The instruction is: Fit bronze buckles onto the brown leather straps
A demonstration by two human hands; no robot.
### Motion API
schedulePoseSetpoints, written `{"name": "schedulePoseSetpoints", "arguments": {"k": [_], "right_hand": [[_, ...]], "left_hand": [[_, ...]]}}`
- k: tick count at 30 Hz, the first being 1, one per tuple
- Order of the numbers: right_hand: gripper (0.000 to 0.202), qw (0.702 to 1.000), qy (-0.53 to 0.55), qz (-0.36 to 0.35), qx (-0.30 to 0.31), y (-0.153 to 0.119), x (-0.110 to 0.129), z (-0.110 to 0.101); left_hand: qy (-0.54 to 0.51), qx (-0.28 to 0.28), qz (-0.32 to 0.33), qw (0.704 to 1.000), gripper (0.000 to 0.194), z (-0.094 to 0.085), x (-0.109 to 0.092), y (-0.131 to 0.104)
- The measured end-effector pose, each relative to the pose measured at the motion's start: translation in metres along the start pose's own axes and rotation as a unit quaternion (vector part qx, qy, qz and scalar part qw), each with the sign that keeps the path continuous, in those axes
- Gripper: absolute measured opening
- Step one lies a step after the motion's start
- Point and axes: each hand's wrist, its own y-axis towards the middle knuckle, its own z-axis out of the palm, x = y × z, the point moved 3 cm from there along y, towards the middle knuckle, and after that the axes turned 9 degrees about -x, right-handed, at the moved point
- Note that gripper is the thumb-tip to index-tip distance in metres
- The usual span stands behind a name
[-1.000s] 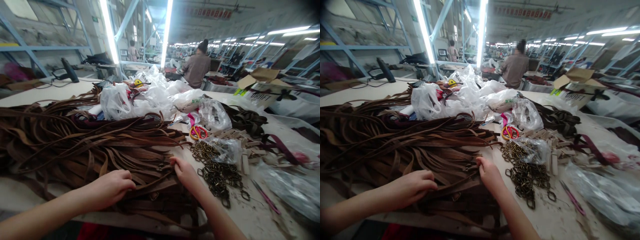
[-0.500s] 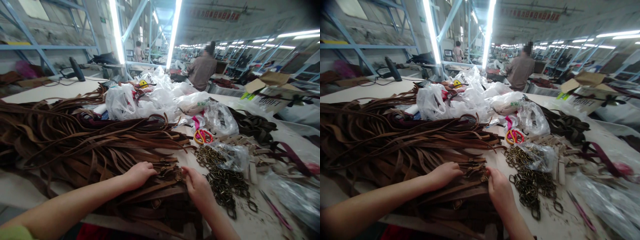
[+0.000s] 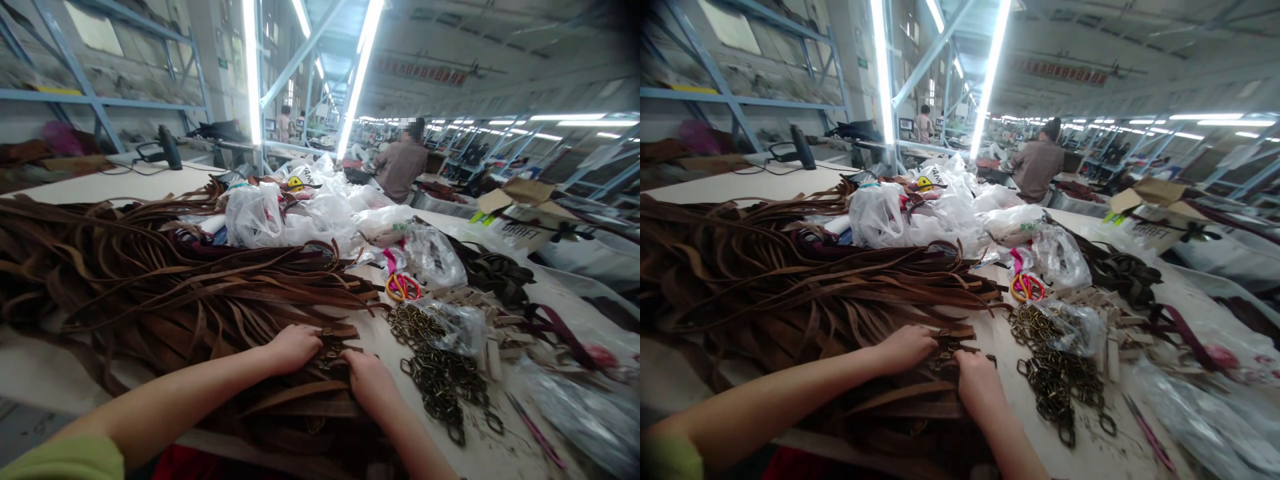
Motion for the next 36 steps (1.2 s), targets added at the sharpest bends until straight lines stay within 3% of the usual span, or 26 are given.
{"name": "schedulePoseSetpoints", "arguments": {"k": [3,5,8,10,12,17,20,25,29,32,34,36], "right_hand": [[0.032,0.998,0.061,0.008,-0.001,-0.001,0.0,-0.004],[0.032,0.994,0.095,0.029,-0.039,0.006,-0.006,-0.009],[0.033,0.989,0.103,0.044,-0.094,0.021,-0.017,-0.009],[0.034,0.991,0.092,0.052,-0.085,0.027,-0.024,-0.003],[0.034,0.992,0.093,0.068,-0.049,0.025,-0.031,0.006],[0.031,0.977,0.193,0.09,0.008,0.002,-0.044,0.018],[0.032,0.968,0.23,0.103,0.01,-0.004,-0.052,0.019],[0.031,0.974,0.212,0.074,0.023,-0.005,-0.049,0.011],[0.03,0.973,0.223,0.031,0.044,-0.018,-0.037,0.003],[0.027,0.958,0.277,0.063,0.046,-0.023,-0.038,0.01],[0.028,0.936,0.331,0.118,0.006,-0.018,-0.046,0.016],[0.03,0.888,0.416,0.193,-0.042,-0.013,-0.057,0.02]], "left_hand": [[-0.005,0.019,0.044,0.999,0.021,0.0,-0.009,-0.017],[-0.02,0.019,0.063,0.998,0.019,-0.004,-0.011,-0.018],[-0.025,-0.024,0.006,0.999,0.02,-0.01,-0.006,-0.003],[-0.012,-0.041,-0.063,0.997,0.021,-0.008,-0.001,0.007],[-0.006,-0.017,-0.086,0.996,0.021,-0.001,0.0,0.01],[-0.045,0.05,-0.048,0.997,0.022,0.008,-0.003,-0.003],[-0.081,0.086,-0.047,0.992,0.019,0.007,-0.001,-0.002],[-0.129,0.081,-0.052,0.987,0.025,0.002,-0.003,0.012],[-0.162,0.151,-0.012,0.975,0.024,-0.007,-0.009,0.004],[-0.155,0.191,0.008,0.969,0.027,-0.01,-0.009,0.007],[-0.1,0.145,-0.003,0.984,0.03,-0.008,-0.006,0.022],[-0.036,0.062,-0.038,0.997,0.027,-0.002,-0.005,0.043]]}}
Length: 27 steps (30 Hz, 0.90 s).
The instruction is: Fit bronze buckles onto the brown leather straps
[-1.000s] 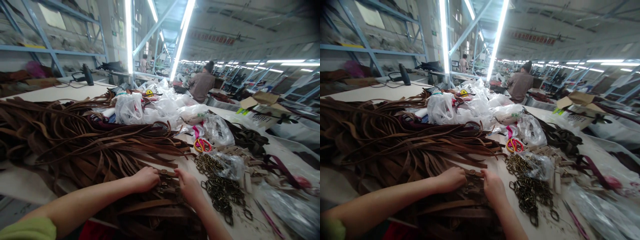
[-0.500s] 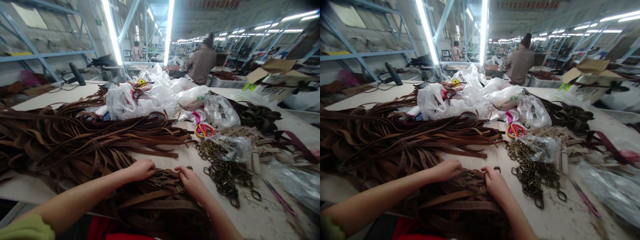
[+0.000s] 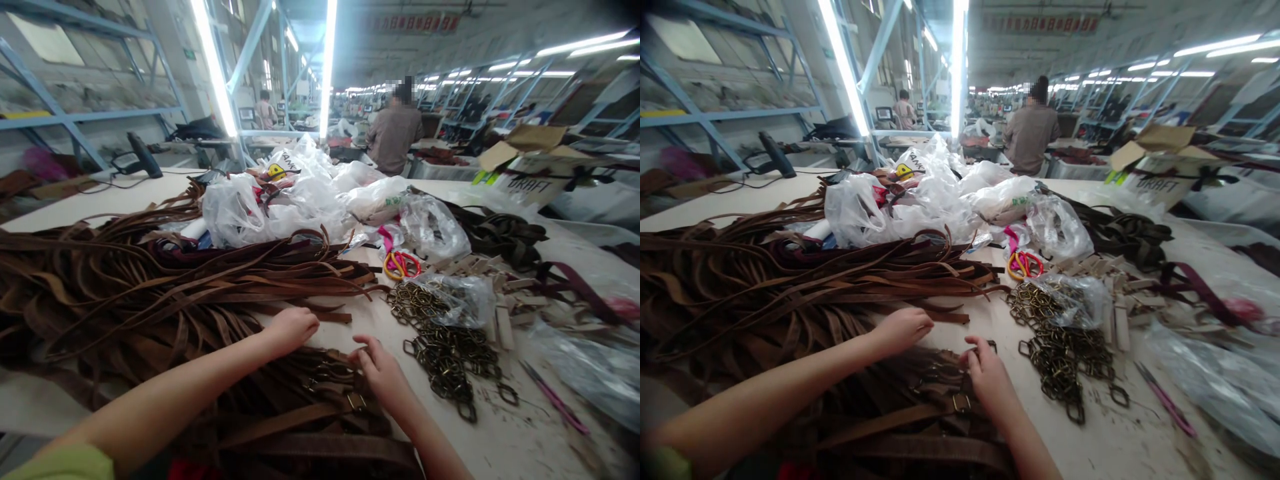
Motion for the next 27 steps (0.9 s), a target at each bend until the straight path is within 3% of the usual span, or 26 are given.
{"name": "schedulePoseSetpoints", "arguments": {"k": [2,5,7,10,14,19,24,27], "right_hand": [[0.029,0.987,0.138,0.078,-0.031,0.005,-0.004,-0.006],[0.038,0.923,0.344,0.172,-0.021,-0.001,-0.002,-0.014],[0.047,0.88,0.433,0.193,-0.006,-0.01,0.0,-0.018],[0.05,0.852,0.486,0.196,-0.007,-0.02,0.001,-0.018],[0.044,0.844,0.5,0.192,-0.015,-0.021,-0.001,-0.012],[0.041,0.864,0.468,0.183,-0.012,-0.017,0.005,-0.005],[0.037,0.887,0.428,0.172,-0.024,-0.003,0.012,0.003],[0.036,0.88,0.434,0.186,-0.047,0.011,0.012,0.01]], "left_hand": [[0.036,-0.052,-0.04,0.997,0.021,0.008,-0.002,0.021],[0.049,-0.06,-0.075,0.994,0.02,0.021,-0.008,0.038],[0.033,-0.046,-0.071,0.996,0.018,0.027,-0.012,0.04],[-0.024,-0.022,-0.053,0.998,0.016,0.028,-0.015,0.033],[-0.132,-0.01,-0.09,0.987,0.02,0.019,-0.016,0.021],[-0.228,0.001,-0.132,0.965,0.029,0.009,-0.015,0.013],[-0.321,-0.024,-0.191,0.927,0.033,0.004,-0.009,0.01],[-0.364,-0.038,-0.207,0.907,0.033,0.001,-0.005,0.009]]}}
